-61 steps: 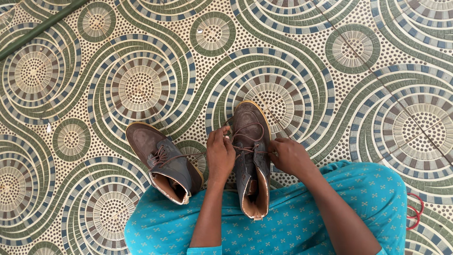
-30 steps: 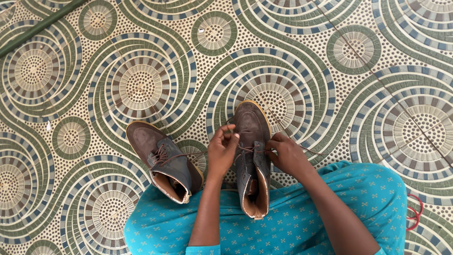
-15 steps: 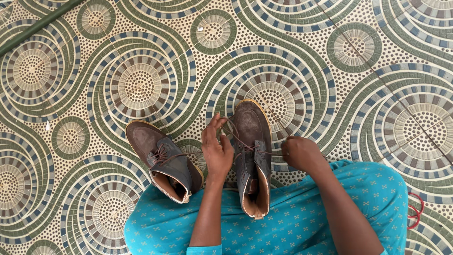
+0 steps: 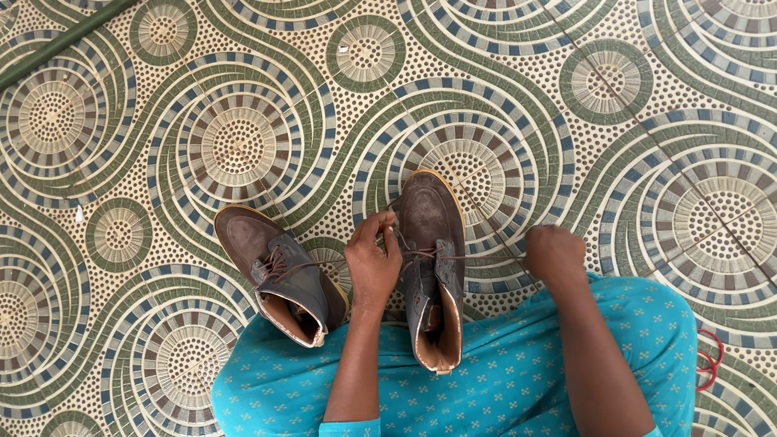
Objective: The person sits on a patterned tiled floor and repairs a pair of brown leather shoes by hand. They thread a long shoelace through the eyelets of one shoe, pull it tight, and tie it off.
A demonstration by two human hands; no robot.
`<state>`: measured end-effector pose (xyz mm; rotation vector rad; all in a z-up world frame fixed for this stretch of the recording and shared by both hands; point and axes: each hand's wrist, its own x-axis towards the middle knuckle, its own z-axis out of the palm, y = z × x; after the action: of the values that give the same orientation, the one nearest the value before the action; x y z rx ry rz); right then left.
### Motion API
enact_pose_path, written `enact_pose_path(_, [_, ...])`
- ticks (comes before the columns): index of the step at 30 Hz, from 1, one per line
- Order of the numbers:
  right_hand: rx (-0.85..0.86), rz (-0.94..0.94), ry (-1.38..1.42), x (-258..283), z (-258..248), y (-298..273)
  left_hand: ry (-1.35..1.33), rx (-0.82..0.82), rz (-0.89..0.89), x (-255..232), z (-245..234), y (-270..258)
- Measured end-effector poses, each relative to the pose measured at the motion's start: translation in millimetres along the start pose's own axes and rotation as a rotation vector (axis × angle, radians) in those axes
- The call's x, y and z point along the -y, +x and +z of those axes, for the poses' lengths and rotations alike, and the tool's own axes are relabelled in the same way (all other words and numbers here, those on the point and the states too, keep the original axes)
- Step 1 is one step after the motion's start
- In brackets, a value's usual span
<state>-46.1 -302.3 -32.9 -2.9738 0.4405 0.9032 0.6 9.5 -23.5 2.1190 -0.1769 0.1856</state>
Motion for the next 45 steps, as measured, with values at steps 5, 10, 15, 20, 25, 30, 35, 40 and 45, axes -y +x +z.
enact_pose_path(5, [-0.055, 0.097, 0.046, -17.2, -3.4, 1.9, 0.190, 0.225, -0.287, -11.3, -10.0, 3.4])
enact_pose_path(10, [-0.005, 0.071, 0.023, -10.4, -12.9, -1.5, 0.382, 0.451, -0.420, -17.4, -14.9, 3.6])
enact_pose_path(15, [-0.273, -0.466, 0.410, 16.3, -35.7, -14.8, 0.333, 0.507, -0.500, -15.0, -16.3, 7.0])
enact_pose_path(20, [-0.073, -0.660, 0.668, 56.6, -45.2, -27.8, 0.294, 0.506, -0.449, -13.4, -14.4, 7.5])
enact_pose_path(25, [-0.135, -0.705, 0.599, 72.0, -36.3, -37.1, 0.077, 0.432, -0.413, -11.3, -14.2, 8.7])
enact_pose_path(30, [-0.118, -0.646, 0.498, 59.8, -23.6, -28.8, 0.030, 0.382, -0.402, -6.2, -14.5, 9.0])
enact_pose_path(35, [0.007, -0.302, 0.167, 28.8, -19.9, -13.8, 0.241, 0.509, -0.439, 6.1, -16.5, 2.9])
enact_pose_path(40, [0.055, -0.124, 0.052, 11.4, -20.4, -13.3, 0.201, 0.583, -0.396, 11.9, -20.9, -0.1])
enact_pose_path(45, [0.009, -0.076, -0.003, 8.2, -26.3, -18.1, 0.139, 0.661, -0.457, 4.4, -30.2, 5.3])
